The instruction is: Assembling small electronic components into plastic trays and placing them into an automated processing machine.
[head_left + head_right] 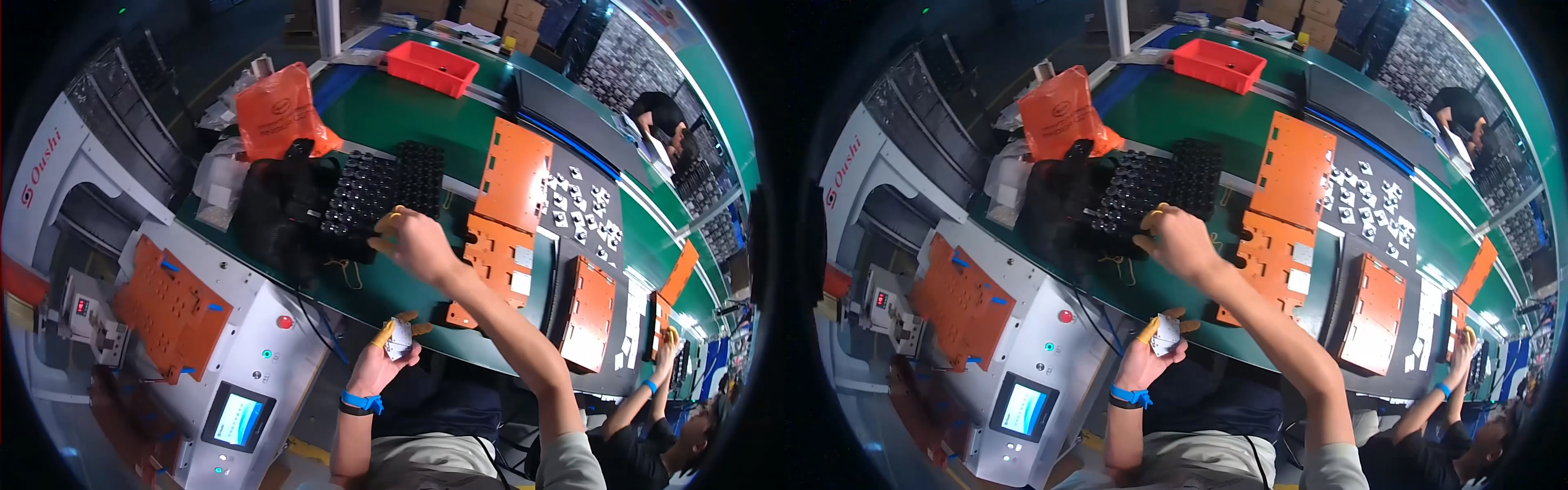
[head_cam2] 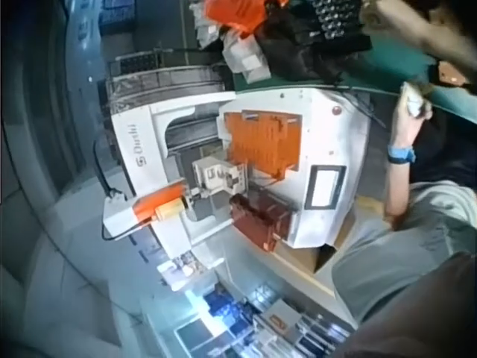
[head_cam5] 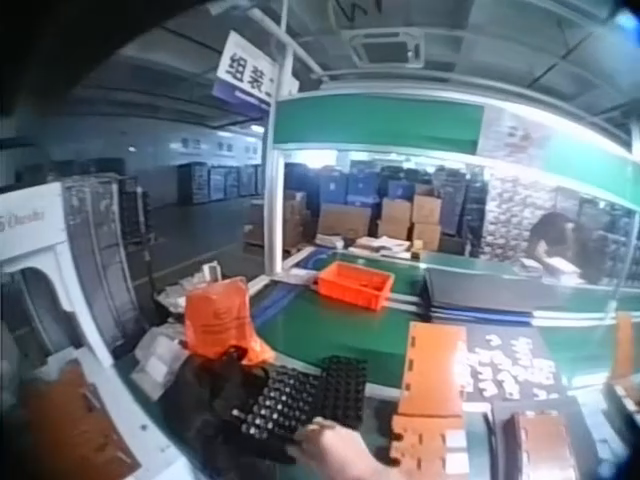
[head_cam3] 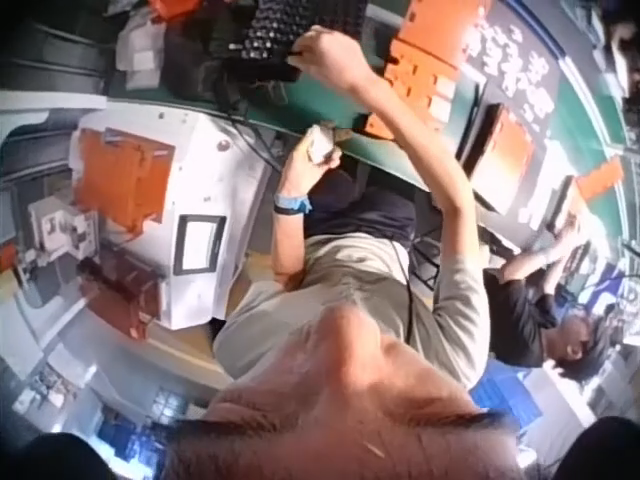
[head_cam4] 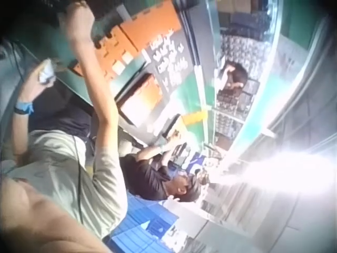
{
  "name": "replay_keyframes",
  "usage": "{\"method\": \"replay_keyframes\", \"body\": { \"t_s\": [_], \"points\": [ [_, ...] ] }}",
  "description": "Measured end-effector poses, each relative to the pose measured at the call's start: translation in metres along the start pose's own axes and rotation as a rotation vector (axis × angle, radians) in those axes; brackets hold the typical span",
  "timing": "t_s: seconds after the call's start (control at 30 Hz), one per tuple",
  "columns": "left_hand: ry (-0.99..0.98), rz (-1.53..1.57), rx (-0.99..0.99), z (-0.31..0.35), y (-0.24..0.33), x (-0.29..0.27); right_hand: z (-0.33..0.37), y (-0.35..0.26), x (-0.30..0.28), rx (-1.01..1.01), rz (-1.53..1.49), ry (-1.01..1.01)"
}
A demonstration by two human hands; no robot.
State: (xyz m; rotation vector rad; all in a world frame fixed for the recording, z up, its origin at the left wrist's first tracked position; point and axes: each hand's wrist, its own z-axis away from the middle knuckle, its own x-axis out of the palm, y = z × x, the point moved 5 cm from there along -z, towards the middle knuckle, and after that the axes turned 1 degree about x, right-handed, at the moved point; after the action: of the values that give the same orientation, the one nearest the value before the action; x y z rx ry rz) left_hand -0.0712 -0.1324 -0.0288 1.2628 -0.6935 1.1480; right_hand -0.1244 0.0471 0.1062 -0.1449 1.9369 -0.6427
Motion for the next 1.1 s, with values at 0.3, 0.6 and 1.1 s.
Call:
{"method": "replay_keyframes", "body": {
  "t_s": [0.3,0.6,1.1],
  "points": [
    [0.096,-0.006,0.186,0.012,0.025,-0.013,-0.032,-0.040,0.047,0.086,0.301,0.108],
    [-0.007,-0.178,0.187,0.014,0.034,0.001,0.011,-0.033,-0.007,0.306,-0.259,0.106],
    [0.092,-0.345,0.469,0.015,0.029,0.060,0.167,-0.017,-0.024,0.458,-0.882,0.087]
  ]
}}
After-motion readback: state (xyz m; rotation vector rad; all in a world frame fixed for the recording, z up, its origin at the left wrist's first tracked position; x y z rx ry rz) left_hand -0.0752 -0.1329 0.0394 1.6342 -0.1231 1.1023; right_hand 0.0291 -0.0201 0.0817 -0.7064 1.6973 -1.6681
